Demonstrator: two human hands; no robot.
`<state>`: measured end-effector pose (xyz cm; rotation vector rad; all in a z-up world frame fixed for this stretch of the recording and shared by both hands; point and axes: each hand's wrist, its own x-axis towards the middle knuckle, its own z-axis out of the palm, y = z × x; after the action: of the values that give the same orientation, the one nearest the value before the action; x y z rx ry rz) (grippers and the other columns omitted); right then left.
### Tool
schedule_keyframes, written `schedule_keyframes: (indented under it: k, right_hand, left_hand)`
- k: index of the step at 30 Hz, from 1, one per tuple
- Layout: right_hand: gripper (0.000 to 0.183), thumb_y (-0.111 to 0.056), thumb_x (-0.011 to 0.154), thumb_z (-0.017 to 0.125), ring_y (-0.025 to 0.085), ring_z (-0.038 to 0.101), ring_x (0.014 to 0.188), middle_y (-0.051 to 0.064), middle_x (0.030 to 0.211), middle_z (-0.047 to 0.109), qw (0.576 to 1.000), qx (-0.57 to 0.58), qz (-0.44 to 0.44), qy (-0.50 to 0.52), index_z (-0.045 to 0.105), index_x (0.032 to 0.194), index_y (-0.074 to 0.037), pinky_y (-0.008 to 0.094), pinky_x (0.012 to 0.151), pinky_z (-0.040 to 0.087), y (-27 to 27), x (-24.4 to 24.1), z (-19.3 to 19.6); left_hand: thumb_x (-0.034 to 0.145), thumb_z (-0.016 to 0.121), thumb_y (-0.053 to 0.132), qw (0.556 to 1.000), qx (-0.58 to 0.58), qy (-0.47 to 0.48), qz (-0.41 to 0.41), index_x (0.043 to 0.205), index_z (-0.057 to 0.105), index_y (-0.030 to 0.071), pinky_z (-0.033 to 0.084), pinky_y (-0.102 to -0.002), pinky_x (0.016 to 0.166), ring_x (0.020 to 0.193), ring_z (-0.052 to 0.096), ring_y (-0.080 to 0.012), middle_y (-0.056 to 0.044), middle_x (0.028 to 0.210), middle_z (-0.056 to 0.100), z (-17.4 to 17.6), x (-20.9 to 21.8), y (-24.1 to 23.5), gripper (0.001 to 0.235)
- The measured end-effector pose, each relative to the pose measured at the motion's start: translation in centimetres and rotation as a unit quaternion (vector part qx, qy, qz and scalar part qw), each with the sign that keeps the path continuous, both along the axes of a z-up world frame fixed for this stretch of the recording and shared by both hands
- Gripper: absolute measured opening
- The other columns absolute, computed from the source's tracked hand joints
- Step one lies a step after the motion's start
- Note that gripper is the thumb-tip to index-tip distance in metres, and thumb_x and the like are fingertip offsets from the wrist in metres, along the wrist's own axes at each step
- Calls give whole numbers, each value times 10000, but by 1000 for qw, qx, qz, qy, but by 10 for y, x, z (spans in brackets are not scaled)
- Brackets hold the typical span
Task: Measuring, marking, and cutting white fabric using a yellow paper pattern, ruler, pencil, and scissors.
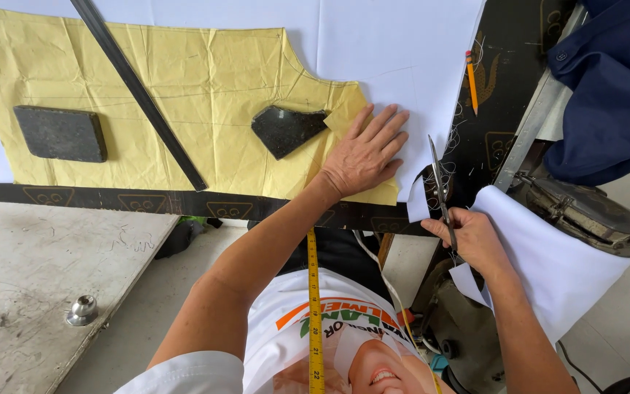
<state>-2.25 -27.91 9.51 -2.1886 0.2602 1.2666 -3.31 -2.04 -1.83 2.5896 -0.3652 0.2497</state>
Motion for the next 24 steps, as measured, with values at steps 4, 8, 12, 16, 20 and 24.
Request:
schedule_keyframes:
  k: [4, 8, 12, 16, 20, 24]
  right_hand:
    - [468, -415, 861, 854, 180, 491, 528, 117, 477, 624, 1000, -5, 2, -6, 683, 618, -54, 298, 525, 358, -1, -2, 0]
    - [489, -412, 852, 857, 179, 479, 506, 122, 457, 618, 1000, -16, 6, -7, 671, 590, -43, 291, 514, 347, 5, 1, 9]
    - [478, -428, 832, 860, 197, 496, 503, 125, 463, 633, 999, -21, 23, -5, 679, 598, -52, 306, 516, 354, 19, 11, 16]
    - [452, -435, 835, 862, 191, 519, 527, 121, 488, 636, 999, -8, 32, -17, 695, 647, -59, 297, 528, 370, 24, 19, 3]
    - [449, -440, 845, 863, 198, 534, 547, 122, 514, 640, 999, 0, 32, -26, 698, 675, -58, 301, 540, 386, 19, 16, -9]
    - [481, -440, 869, 853, 176, 525, 522, 108, 479, 618, 999, 2, 18, -36, 676, 632, -61, 273, 527, 379, 15, 12, -9]
  left_hand:
    - [916, 736, 401, 1000, 19, 20, -2, 1321, 551, 129, 204, -592, 1257, 1483, 365, -323, -123, 1552, 417, -1, -1, -1, 523]
    - [926, 713, 404, 999, 20, 30, -2, 1338, 546, 135, 184, -595, 1268, 1493, 354, -314, -112, 1562, 409, -3, -1, -2, 520]
    - [922, 707, 408, 999, 19, 29, 1, 1343, 547, 132, 187, -594, 1273, 1494, 358, -315, -115, 1562, 410, -4, -3, -3, 527]
    - [910, 722, 426, 999, 28, 41, -2, 1389, 516, 143, 181, -589, 1278, 1500, 349, -310, -113, 1572, 391, -6, -2, -3, 593]
    - [919, 712, 432, 999, 28, 42, 0, 1388, 513, 135, 177, -585, 1280, 1505, 341, -308, -121, 1578, 382, -6, -2, -3, 590]
    - [920, 715, 441, 999, 29, 43, 0, 1373, 530, 131, 175, -588, 1281, 1508, 334, -306, -121, 1585, 374, -6, -1, -3, 579]
